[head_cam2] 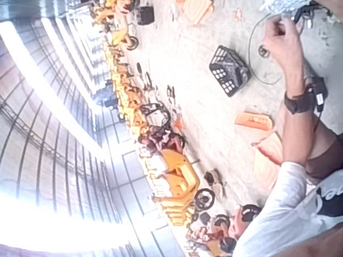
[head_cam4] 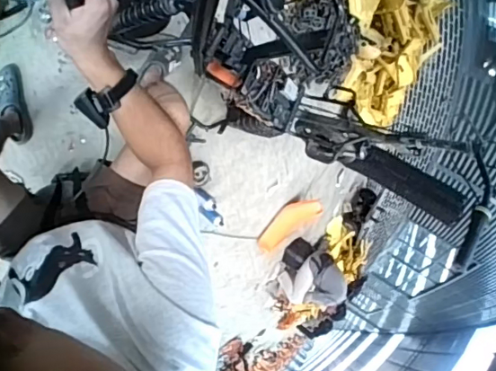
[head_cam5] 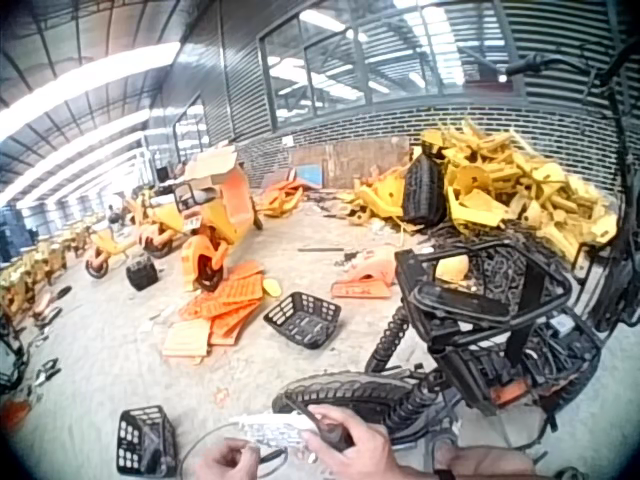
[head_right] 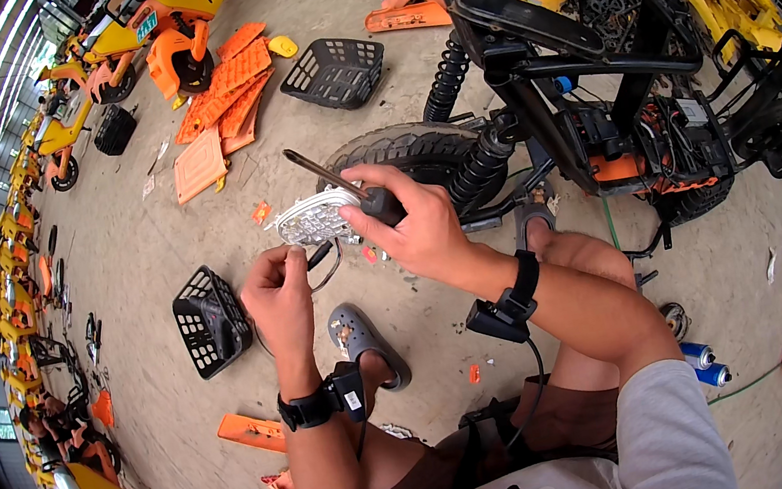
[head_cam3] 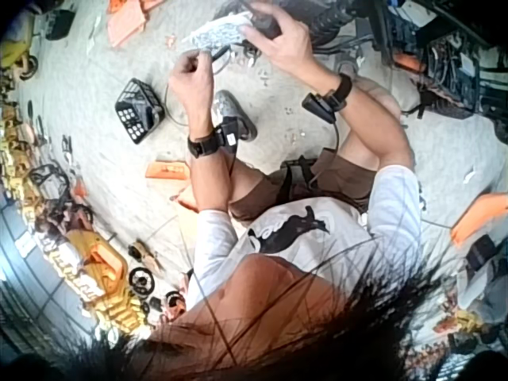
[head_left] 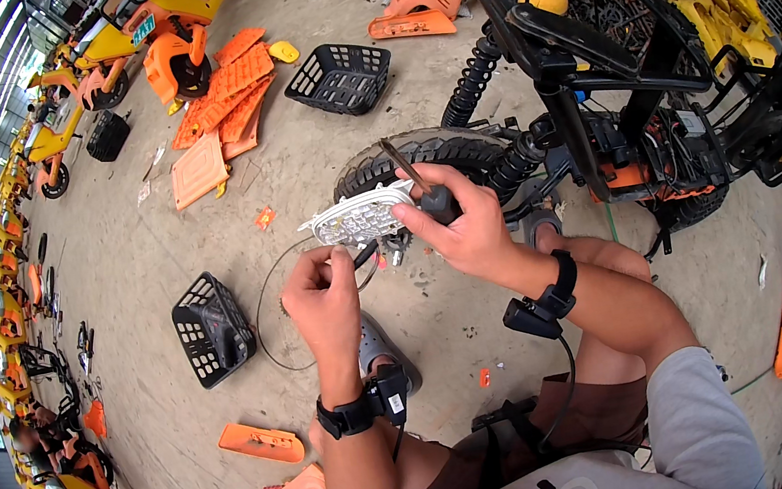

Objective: The person uses a screwdriver to loosen screws on a light assembly, removes the internal reflector, manipulates the wiring, and then begins to reattach the components by hand.

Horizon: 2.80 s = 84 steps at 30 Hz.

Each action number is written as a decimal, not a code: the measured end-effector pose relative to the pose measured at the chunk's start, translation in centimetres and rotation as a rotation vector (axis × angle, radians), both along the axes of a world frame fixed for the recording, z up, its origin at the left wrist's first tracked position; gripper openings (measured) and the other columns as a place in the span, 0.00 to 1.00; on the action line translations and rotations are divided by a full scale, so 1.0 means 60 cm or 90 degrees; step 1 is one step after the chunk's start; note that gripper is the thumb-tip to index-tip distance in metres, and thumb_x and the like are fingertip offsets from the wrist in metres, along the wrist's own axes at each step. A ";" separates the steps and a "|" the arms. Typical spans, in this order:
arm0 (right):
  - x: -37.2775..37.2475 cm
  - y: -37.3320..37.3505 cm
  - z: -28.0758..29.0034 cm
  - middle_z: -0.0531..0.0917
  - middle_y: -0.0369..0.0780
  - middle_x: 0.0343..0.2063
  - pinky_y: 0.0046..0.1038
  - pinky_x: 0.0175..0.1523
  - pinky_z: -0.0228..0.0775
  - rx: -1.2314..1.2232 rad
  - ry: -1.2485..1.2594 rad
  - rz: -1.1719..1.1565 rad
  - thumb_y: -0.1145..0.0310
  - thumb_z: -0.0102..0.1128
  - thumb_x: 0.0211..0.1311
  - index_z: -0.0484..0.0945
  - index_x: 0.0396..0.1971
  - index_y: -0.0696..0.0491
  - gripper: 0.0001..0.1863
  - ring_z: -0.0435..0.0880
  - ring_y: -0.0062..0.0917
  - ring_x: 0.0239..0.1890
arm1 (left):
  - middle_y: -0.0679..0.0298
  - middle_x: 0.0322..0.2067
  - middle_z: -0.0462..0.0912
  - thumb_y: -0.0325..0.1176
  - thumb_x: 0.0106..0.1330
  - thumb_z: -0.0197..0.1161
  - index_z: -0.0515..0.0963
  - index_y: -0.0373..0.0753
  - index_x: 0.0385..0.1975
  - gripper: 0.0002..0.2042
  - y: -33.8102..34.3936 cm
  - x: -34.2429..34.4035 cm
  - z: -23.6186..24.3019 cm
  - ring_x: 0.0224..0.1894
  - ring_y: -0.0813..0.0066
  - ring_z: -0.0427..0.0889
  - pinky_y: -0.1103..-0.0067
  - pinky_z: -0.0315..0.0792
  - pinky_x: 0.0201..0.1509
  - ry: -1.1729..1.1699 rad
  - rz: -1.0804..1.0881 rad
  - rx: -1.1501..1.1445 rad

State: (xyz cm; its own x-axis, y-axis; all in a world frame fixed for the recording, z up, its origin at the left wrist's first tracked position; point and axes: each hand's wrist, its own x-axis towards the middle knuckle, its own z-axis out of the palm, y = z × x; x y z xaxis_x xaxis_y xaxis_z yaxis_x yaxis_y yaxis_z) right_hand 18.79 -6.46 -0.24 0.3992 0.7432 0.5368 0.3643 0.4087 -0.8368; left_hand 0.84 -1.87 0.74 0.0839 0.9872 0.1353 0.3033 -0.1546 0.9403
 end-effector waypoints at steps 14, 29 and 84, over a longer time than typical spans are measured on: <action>0.000 0.001 0.000 0.83 0.42 0.29 0.24 0.34 0.74 0.001 0.009 0.003 0.67 0.68 0.58 0.78 0.47 0.56 0.18 0.84 0.24 0.29 | 0.75 0.16 0.72 0.30 0.65 0.64 0.81 0.29 0.32 0.09 -0.006 0.009 0.006 0.19 0.92 0.64 0.87 0.55 0.21 0.053 -0.032 0.005; -0.004 -0.002 0.000 0.83 0.38 0.24 0.22 0.27 0.72 0.011 -0.021 0.049 0.71 0.68 0.58 0.77 0.48 0.54 0.18 0.83 0.18 0.21 | 0.74 0.21 0.76 0.32 0.68 0.64 0.82 0.30 0.42 0.11 -0.008 0.017 0.015 0.21 0.93 0.65 0.89 0.55 0.22 -0.012 0.056 0.076; 0.007 0.004 0.014 0.73 0.35 0.25 0.22 0.18 0.66 -0.117 0.398 0.107 0.72 0.60 0.64 0.71 0.46 0.59 0.13 0.72 0.16 0.16 | 0.74 0.18 0.73 0.44 0.71 0.58 0.79 0.40 0.31 0.14 0.005 0.022 -0.019 0.18 0.89 0.68 0.88 0.57 0.19 -0.454 -0.100 -0.251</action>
State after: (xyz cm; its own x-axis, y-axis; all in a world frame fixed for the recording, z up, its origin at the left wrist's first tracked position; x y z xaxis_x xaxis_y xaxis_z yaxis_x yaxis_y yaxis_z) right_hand 19.19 -6.20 0.62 0.4644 0.8798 0.1015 -0.2675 0.2485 -0.9310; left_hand 2.18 -1.58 -0.42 0.2497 0.9573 -0.1455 -0.3834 0.2358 0.8930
